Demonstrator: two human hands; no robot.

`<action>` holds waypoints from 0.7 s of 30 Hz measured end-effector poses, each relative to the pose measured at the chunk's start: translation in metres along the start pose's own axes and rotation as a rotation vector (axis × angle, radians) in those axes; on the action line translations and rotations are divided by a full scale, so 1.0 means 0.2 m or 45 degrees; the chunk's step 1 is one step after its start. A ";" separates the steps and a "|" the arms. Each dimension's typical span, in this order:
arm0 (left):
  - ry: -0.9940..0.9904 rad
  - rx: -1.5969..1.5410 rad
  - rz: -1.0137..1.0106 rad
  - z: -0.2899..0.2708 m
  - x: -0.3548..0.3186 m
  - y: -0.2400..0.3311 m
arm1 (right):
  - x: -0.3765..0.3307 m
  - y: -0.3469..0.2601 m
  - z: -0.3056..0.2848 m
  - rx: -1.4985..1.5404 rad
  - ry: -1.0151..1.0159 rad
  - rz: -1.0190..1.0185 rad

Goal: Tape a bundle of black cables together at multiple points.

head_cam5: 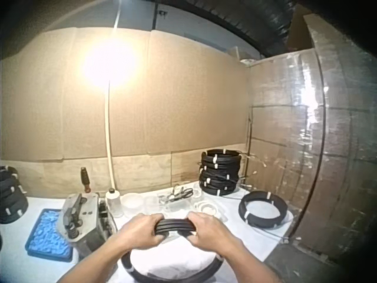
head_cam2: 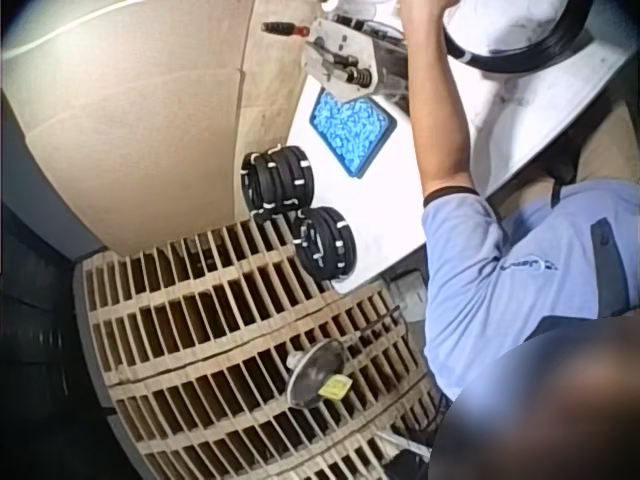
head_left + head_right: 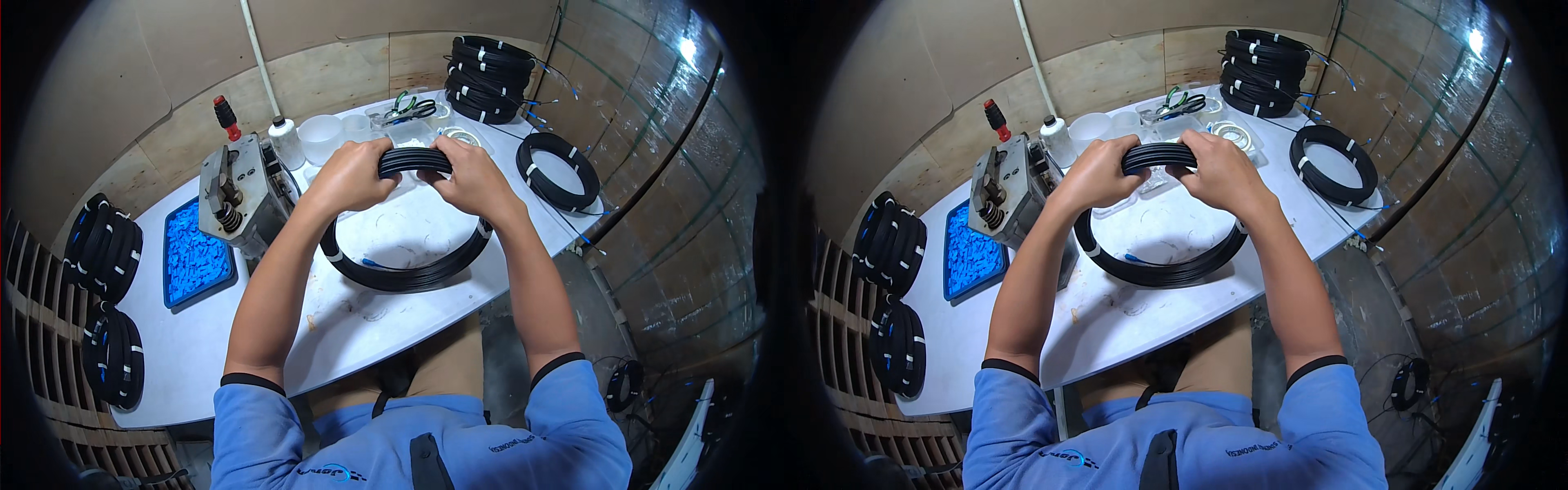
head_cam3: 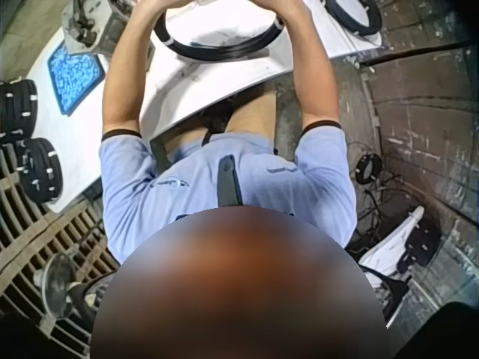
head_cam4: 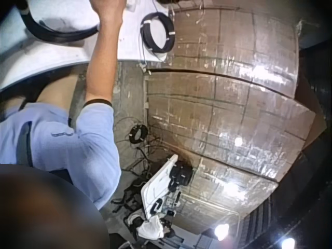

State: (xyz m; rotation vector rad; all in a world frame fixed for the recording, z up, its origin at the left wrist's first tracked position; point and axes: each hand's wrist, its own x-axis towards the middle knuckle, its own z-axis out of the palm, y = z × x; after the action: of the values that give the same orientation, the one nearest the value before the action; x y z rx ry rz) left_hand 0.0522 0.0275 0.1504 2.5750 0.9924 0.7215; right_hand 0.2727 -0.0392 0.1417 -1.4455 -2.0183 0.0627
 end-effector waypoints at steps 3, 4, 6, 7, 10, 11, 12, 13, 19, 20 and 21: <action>0.073 0.094 -0.027 0.01 -0.01 0.02 | -0.01 -0.04 0.00 -0.074 0.052 0.028; 0.050 0.080 -0.049 0.00 -0.01 0.03 | -0.01 -0.05 0.00 -0.071 0.022 0.090; 0.022 0.064 -0.068 -0.01 -0.01 0.05 | -0.01 -0.05 0.00 -0.068 -0.009 0.158; 0.033 0.039 -0.048 -0.02 -0.01 0.07 | -0.01 -0.04 0.00 -0.065 0.017 0.156; 0.034 -0.006 -0.032 -0.01 -0.01 0.07 | -0.02 -0.03 0.00 -0.006 0.043 0.174; 0.027 -0.025 -0.037 0.00 0.00 0.07 | -0.03 -0.02 0.00 0.049 0.043 0.192; 0.023 -0.027 -0.034 0.00 0.00 0.08 | -0.03 -0.02 -0.02 0.048 0.044 0.197; 0.022 0.032 -0.051 0.00 -0.01 0.09 | -0.04 -0.01 -0.04 0.148 0.025 0.161; -0.018 0.127 -0.087 -0.03 -0.01 0.10 | -0.09 0.05 0.00 0.121 0.072 0.307; -0.033 0.131 -0.078 -0.04 -0.01 0.10 | -0.09 0.04 0.00 0.174 0.076 0.312; -0.031 0.138 -0.084 -0.04 -0.02 0.09 | -0.09 0.02 0.00 0.231 0.080 0.313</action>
State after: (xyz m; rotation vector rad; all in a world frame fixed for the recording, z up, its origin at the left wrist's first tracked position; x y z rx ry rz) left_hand 0.0560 0.0129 0.1631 2.6218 1.1323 0.6339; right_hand 0.2788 -0.0530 0.1316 -1.5501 -1.7281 0.2936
